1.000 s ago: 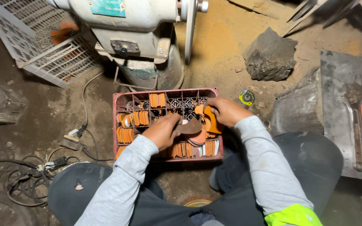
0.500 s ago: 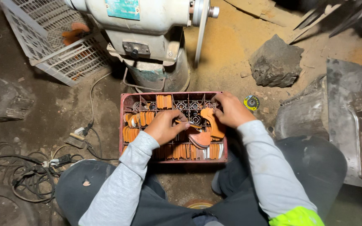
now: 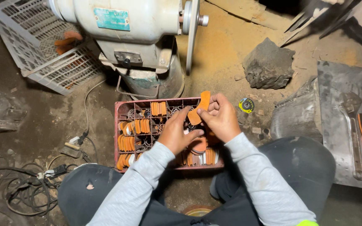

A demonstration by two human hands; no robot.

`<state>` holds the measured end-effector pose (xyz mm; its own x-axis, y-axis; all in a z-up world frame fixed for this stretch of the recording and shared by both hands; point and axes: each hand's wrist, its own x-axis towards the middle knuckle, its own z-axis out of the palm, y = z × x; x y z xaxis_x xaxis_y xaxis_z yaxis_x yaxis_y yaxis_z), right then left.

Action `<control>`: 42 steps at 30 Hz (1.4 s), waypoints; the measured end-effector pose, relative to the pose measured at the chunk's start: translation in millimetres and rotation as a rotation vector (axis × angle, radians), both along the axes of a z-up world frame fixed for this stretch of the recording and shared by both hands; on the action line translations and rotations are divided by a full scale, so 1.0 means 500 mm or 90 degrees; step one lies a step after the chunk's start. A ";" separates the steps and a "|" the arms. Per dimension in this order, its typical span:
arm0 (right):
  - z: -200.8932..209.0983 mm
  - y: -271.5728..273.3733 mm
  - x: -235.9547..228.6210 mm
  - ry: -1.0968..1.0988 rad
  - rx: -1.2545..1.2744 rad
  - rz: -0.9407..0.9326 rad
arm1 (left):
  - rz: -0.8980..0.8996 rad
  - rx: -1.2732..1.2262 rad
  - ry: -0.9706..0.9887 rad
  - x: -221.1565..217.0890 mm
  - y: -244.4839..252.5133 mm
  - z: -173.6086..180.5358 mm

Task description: The person sits on the floor and repeatedly picks up orange brake shoes from a crate, grinds their edges against a bench grinder, and returns them to the crate. The person handles the items one at a time and organizes them within the crate compartments.

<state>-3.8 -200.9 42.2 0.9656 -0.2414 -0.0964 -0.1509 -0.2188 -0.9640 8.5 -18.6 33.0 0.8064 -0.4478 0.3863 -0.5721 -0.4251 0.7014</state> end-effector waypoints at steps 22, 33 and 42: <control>0.013 0.032 0.175 -0.220 -0.190 -0.015 | -0.135 -0.420 0.646 0.211 -0.038 -0.061; -0.004 -0.039 0.104 -0.082 -0.146 0.181 | 0.045 -0.132 0.488 0.097 0.002 -0.051; -0.023 -0.037 0.099 -0.092 0.189 -0.002 | -0.006 -0.211 0.455 0.103 -0.007 -0.070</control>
